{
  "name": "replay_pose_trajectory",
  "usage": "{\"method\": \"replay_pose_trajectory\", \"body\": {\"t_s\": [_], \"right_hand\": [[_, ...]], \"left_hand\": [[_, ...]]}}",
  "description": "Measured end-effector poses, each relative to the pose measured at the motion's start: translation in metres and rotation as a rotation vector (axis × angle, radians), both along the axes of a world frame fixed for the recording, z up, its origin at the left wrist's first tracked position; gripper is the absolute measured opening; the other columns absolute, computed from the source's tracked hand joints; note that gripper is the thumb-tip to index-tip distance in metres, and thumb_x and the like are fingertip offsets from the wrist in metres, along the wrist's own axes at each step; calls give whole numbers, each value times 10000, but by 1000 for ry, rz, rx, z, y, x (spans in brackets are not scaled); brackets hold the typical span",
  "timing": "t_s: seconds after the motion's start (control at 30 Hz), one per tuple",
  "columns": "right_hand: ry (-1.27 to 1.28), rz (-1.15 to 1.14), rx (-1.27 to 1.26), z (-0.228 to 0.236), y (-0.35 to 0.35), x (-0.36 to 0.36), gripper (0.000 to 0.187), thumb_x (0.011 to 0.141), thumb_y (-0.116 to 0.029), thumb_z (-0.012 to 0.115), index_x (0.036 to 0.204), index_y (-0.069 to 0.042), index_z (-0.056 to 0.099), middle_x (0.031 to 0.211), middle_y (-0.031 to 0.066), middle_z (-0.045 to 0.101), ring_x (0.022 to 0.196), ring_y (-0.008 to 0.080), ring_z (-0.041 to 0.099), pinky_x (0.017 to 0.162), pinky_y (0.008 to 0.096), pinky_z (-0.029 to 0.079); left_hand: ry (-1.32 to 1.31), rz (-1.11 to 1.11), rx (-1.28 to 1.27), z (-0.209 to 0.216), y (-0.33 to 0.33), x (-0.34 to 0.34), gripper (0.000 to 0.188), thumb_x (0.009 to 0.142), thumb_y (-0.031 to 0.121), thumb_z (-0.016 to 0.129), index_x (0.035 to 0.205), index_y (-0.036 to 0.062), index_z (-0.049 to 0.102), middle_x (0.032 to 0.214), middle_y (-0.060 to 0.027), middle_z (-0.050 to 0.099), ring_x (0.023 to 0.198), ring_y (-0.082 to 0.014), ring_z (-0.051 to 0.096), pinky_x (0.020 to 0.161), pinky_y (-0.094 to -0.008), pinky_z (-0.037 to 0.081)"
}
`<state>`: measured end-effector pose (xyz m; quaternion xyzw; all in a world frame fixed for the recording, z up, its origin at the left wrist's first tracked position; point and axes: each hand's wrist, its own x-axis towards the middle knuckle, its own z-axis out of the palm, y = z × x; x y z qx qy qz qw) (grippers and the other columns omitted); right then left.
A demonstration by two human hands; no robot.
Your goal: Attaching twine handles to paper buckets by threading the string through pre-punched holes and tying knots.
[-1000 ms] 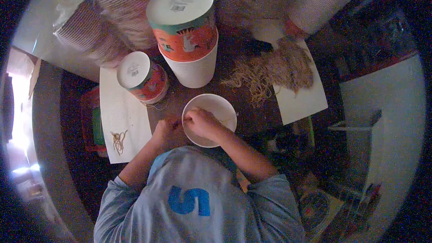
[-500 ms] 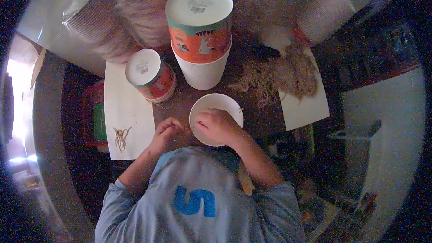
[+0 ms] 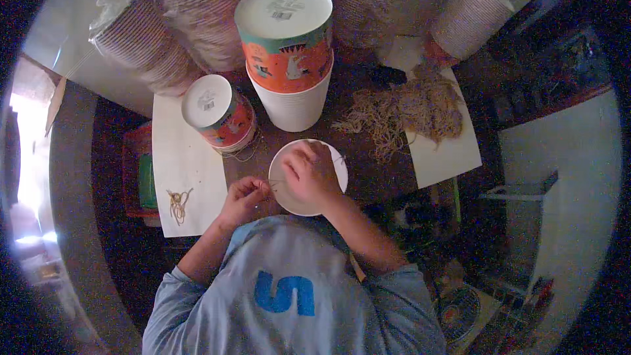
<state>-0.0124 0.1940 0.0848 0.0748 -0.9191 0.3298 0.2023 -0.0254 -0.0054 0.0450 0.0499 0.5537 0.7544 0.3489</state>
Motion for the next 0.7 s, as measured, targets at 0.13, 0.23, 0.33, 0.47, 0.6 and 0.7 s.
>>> {"method": "replay_pose_trajectory", "body": {"t_s": [0.13,0.23,0.33,0.47,0.6,0.7], "right_hand": [[-93,247,-114,-15,1,20,91,696,-111,626,780,-78,611,817,59,554,793,263,546,750,390,416],[-105,279,-111,-22,-10,21,99,691,-91,647,786,-88,616,795,47,538,777,243,544,722,359,421],[4,224,-74,-31,-19,19,109,684,-91,648,786,-89,607,776,41,524,771,238,540,716,363,416],[-60,226,-35,-32,-21,21,117,691,-101,628,801,-76,597,802,73,562,767,270,561,688,395,439],[-338,67,-274,-22,-31,37,84,726,-83,633,775,-33,588,727,98,578,636,233,584,572,335,457],[-481,111,-483,-20,-41,49,91,757,-82,617,793,-4,586,720,123,609,629,212,611,564,314,469]], "left_hand": [[-36,-2,0,0,1,-2,53,864,66,543,861,22,573,792,-40,608,687,-104,560,634,-240,470],[-15,-31,16,0,1,-5,49,859,60,545,863,18,572,789,-41,607,690,-109,560,636,-237,465],[29,-41,11,3,0,-5,51,858,60,547,860,15,572,784,-38,607,695,-110,566,637,-236,465],[67,-40,-34,5,-5,-5,41,838,40,567,868,14,577,809,-46,618,721,-114,582,662,-238,476],[364,21,-321,5,-8,1,52,822,26,585,865,-2,579,828,-57,623,769,-116,596,695,-254,492],[546,56,-433,18,-4,13,72,817,33,594,869,-13,573,826,-62,626,781,-113,600,696,-257,499]]}}
